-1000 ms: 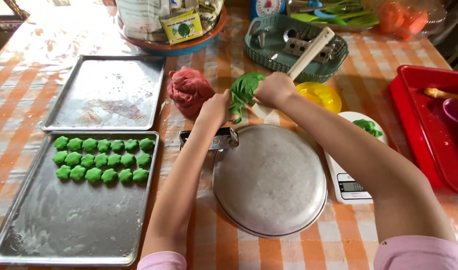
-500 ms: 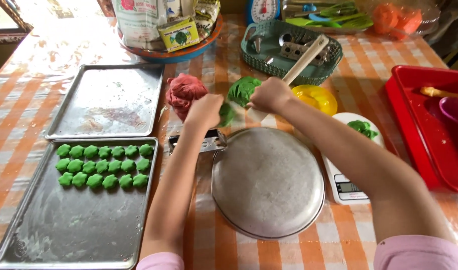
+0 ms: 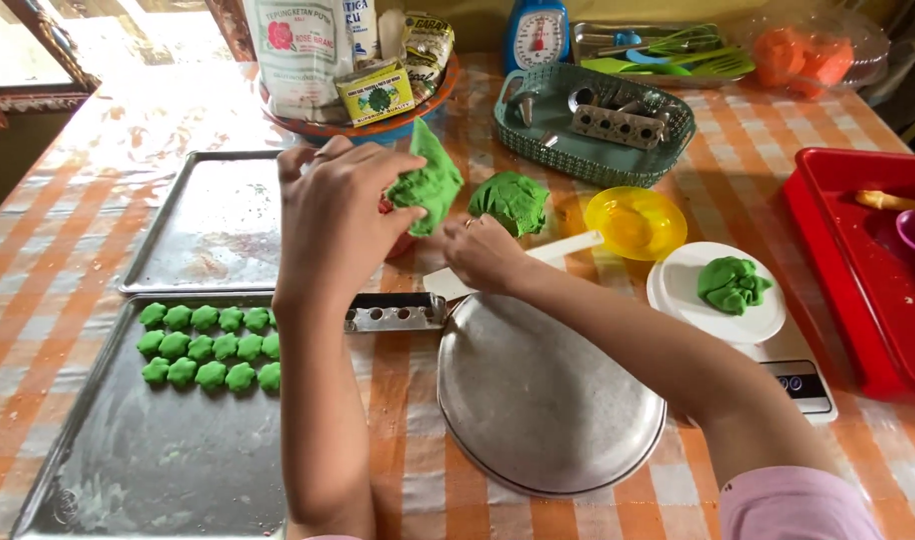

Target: Rolling small pieces of green dough into balls and kneading a larger piece of dough on a metal plate.

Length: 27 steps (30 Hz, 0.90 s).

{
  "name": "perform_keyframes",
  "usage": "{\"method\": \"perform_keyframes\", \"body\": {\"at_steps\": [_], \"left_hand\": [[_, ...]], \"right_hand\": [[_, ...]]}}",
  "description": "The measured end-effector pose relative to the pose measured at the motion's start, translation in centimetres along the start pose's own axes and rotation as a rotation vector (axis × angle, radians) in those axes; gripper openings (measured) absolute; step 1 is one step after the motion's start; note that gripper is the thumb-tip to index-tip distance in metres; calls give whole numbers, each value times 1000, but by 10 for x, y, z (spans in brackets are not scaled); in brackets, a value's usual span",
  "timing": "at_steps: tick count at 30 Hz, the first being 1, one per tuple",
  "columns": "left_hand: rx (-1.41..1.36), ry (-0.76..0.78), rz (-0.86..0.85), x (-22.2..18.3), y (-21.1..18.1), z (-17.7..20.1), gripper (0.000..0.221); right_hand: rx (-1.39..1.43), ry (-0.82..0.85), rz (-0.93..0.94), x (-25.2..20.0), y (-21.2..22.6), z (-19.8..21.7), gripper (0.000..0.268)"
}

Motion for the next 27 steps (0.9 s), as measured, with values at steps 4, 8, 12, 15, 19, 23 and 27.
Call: {"method": "perform_keyframes", "body": {"at_steps": [4,8,12,15,19,23,27], "left_hand": [[-37,-21,-52,-3,-13,11,42],[-274,63,-141,-5,-53,25,34],[-345,146,-182,-5,-94,-15,33],[-213,68,-288,-10,-119,-47,31],[-283,112,-323,-9,-104,0,32],[-263,-109,-382,-27,-74,50,28],[-214,-174,-363,-43,-68,82,16]], "right_hand": [[1221,-190,-364,10,-28,88,40],[2006,-528,-878,-24,-24,155,62],[1824,-771,-879,-69,-11,199,59],[1141,-712,-986,-124,-39,186,35],[813,-716,-708,-185,-110,236,28],[135,-214,-678,-245,-157,254,15],[292,653,-1275,-242,-157,264,35]]}}
Point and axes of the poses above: each hand's wrist, its own x-axis towards the middle knuckle, its own z-axis out of the back of the hand, y = z × x, the point moved 4 cm from there along x, towards the middle knuckle, and after that the axes turned 4 degrees about z, right-handed, at the moved point
